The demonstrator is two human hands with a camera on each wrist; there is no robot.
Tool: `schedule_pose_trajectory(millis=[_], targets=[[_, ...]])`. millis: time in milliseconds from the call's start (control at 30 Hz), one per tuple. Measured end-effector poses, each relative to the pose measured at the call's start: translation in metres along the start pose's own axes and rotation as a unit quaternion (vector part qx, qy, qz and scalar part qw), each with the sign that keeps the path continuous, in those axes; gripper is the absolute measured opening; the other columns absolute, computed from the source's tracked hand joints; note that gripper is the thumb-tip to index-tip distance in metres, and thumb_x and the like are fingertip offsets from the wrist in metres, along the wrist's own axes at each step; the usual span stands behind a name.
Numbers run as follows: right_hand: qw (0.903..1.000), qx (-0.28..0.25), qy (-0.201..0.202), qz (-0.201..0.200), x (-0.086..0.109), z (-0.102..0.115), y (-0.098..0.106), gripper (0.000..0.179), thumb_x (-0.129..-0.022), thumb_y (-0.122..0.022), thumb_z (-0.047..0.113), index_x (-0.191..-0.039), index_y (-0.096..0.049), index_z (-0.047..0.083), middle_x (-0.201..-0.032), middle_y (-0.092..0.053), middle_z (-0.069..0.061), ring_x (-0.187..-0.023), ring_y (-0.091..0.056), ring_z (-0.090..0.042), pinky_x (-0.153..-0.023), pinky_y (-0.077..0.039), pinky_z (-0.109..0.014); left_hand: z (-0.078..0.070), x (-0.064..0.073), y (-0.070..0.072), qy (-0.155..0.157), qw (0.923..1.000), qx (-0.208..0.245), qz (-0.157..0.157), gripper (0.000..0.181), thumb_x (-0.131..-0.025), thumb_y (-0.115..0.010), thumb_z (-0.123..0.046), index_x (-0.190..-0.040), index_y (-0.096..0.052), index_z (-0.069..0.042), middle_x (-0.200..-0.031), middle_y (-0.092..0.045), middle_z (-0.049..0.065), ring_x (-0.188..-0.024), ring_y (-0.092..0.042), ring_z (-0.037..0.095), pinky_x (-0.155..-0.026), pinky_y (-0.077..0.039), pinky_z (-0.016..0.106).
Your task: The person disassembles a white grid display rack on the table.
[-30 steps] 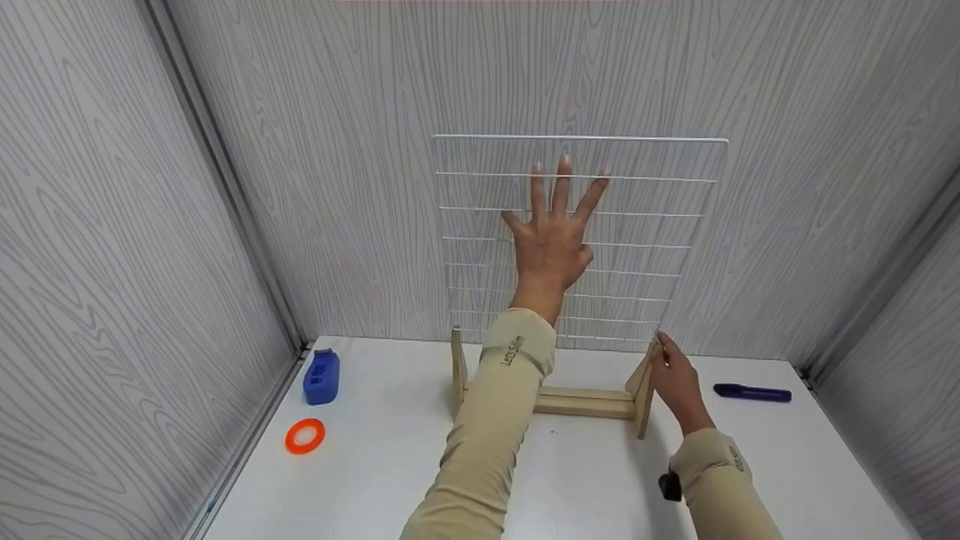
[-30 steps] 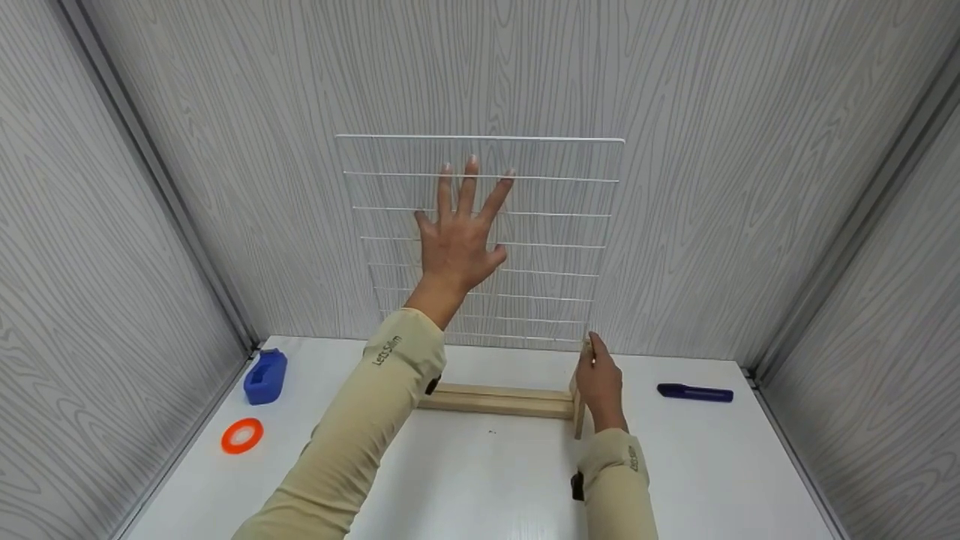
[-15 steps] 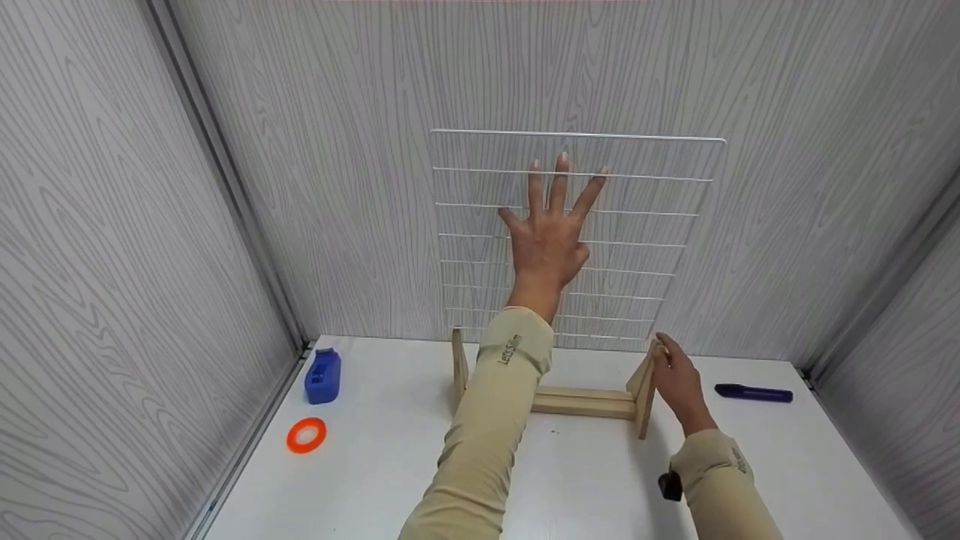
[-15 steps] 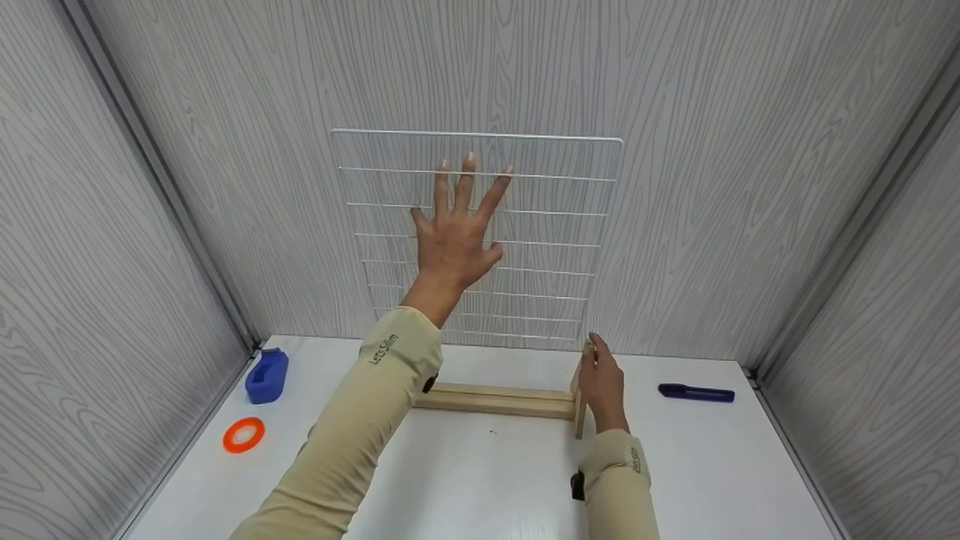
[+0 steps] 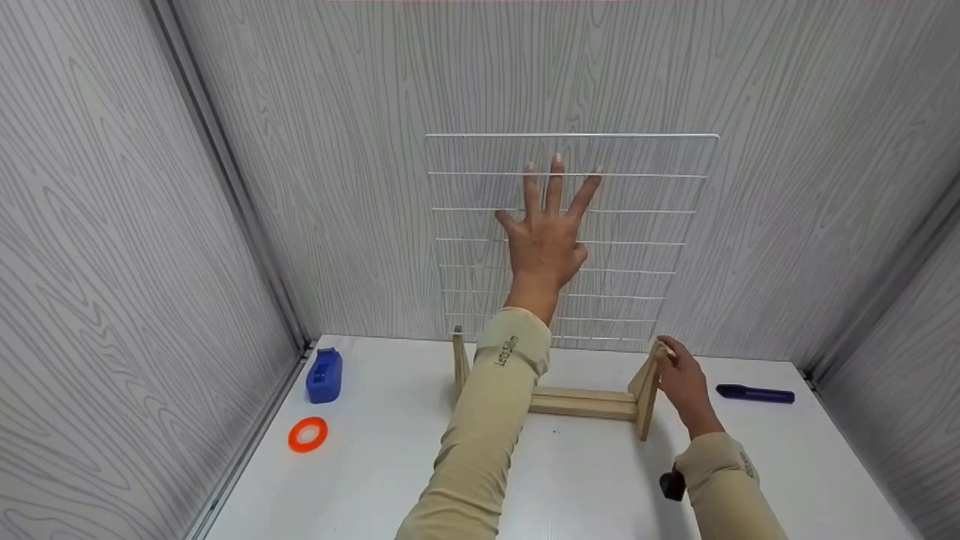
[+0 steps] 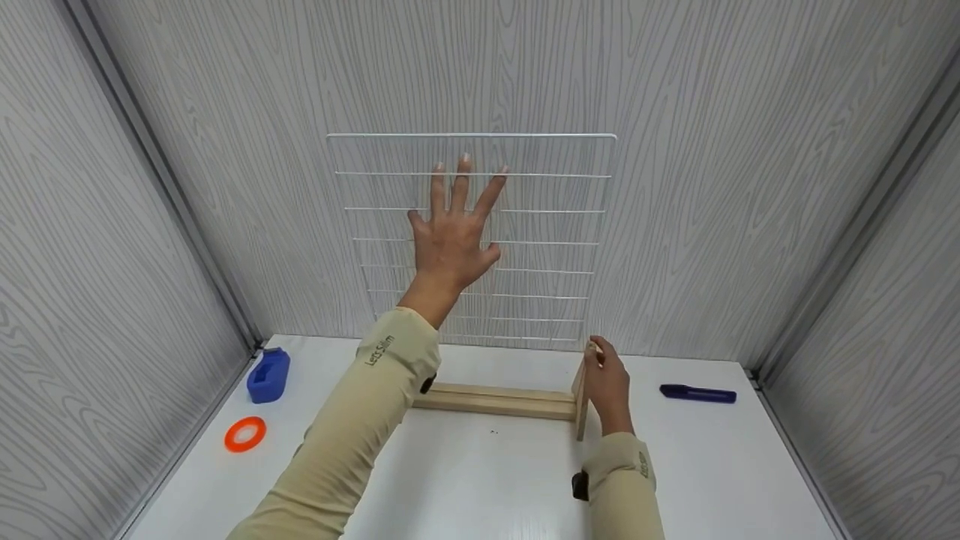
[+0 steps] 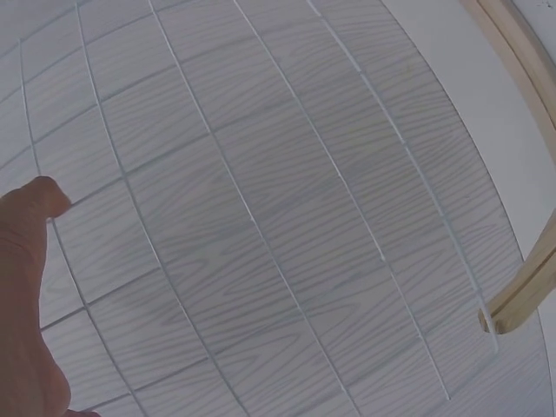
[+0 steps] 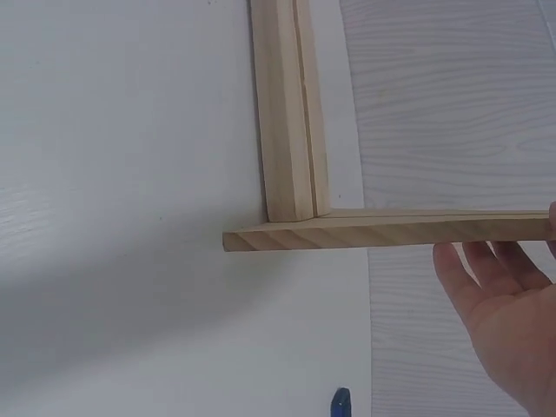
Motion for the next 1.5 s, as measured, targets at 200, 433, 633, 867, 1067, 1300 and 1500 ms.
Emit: schedule_pose_trajectory(millis=[200, 433, 633, 867, 1067, 1300, 1500], targets=[[0.9988, -0.049, -0.003, 0.003, 0.000, -0.004, 0.001, 0.054, -0.111, -0.036, 0.027, -0.162, -0.024, 0.012, -0.165, -0.026, -0.024, -0.150, -0.033, -0.043, -0.113, -0.042, -0.056, 0.004, 0.002, -0.003, 0.008, 0.9999, 0.004, 0.005, 0.099, -0.084, -0.070, -0.054, -0.160, -0.007, -0.049, -0.173, -0.010, 0.004, -0.156, -0.018, 0.038, -0.094, -0.050, 0.068], [0.9977, -0.067, -0.002, 0.004, 0.004, -0.011, 0.004, 0.055, -0.111, -0.038, 0.029, -0.161, -0.026, 0.012, -0.162, -0.030, -0.027, -0.149, -0.035, -0.042, -0.113, -0.043, -0.055, 0.008, 0.005, -0.007, 0.012, 0.9997, 0.005, 0.022, 0.103, -0.085, -0.069, -0.056, -0.160, 0.001, -0.048, -0.173, -0.009, 0.005, -0.156, -0.018, 0.038, -0.093, -0.050, 0.067], [0.9974, -0.072, -0.001, 0.001, 0.008, -0.013, 0.004, 0.054, -0.110, -0.040, 0.028, -0.161, -0.028, 0.013, -0.163, -0.030, -0.026, -0.148, -0.036, -0.042, -0.112, -0.044, -0.054, 0.015, 0.009, -0.012, 0.026, 0.9985, 0.030, 0.038, 0.104, -0.084, -0.072, -0.054, -0.161, -0.002, -0.048, -0.173, -0.006, 0.005, -0.157, -0.016, 0.039, -0.095, -0.048, 0.070], [0.9958, -0.090, -0.009, -0.016, 0.011, -0.018, 0.011, 0.055, -0.110, -0.042, 0.028, -0.161, -0.028, 0.015, -0.160, -0.034, -0.026, -0.146, -0.040, -0.040, -0.112, -0.044, -0.054, 0.014, 0.011, -0.015, 0.023, 0.9981, 0.038, 0.043, 0.104, -0.084, -0.073, -0.052, -0.161, -0.003, -0.048, -0.173, -0.004, 0.005, -0.157, -0.014, 0.039, -0.096, -0.047, 0.072], [0.9953, -0.092, 0.002, -0.027, 0.014, -0.019, 0.018, 0.057, -0.109, -0.044, 0.033, -0.161, -0.028, 0.014, -0.157, -0.038, -0.027, -0.145, -0.042, -0.040, -0.111, -0.045, -0.055, 0.015, 0.013, -0.017, 0.024, 0.9984, 0.021, 0.048, 0.105, -0.084, -0.071, -0.057, -0.160, 0.000, -0.048, -0.173, -0.005, 0.005, -0.156, -0.017, 0.038, -0.095, -0.048, 0.071], [0.9957, -0.088, 0.006, -0.031, 0.012, -0.021, 0.021, 0.058, -0.108, -0.047, 0.033, -0.160, -0.029, 0.014, -0.160, -0.036, -0.024, -0.146, -0.041, -0.038, -0.109, -0.046, -0.056, 0.016, 0.020, -0.028, 0.028, 0.9979, 0.033, 0.048, 0.108, -0.082, -0.072, -0.060, -0.161, 0.001, -0.047, -0.173, -0.007, 0.005, -0.157, -0.016, 0.038, -0.095, -0.048, 0.071], [0.9960, -0.082, 0.008, -0.035, 0.014, -0.018, 0.022, 0.056, -0.108, -0.047, 0.032, -0.157, -0.032, 0.010, -0.161, -0.036, -0.022, -0.145, -0.041, -0.037, -0.107, -0.048, -0.057, 0.015, 0.024, -0.035, 0.027, 0.9970, 0.032, 0.065, 0.106, -0.083, -0.072, -0.056, -0.160, 0.000, -0.048, -0.173, -0.004, 0.006, -0.157, -0.013, 0.039, -0.097, -0.046, 0.072]])
Point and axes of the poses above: each hand's wrist, its own x-axis away from the middle knuckle, its own y-axis out of the back of the hand, z = x × y, the point moved 10 cm from there along -x, towards the middle knuckle
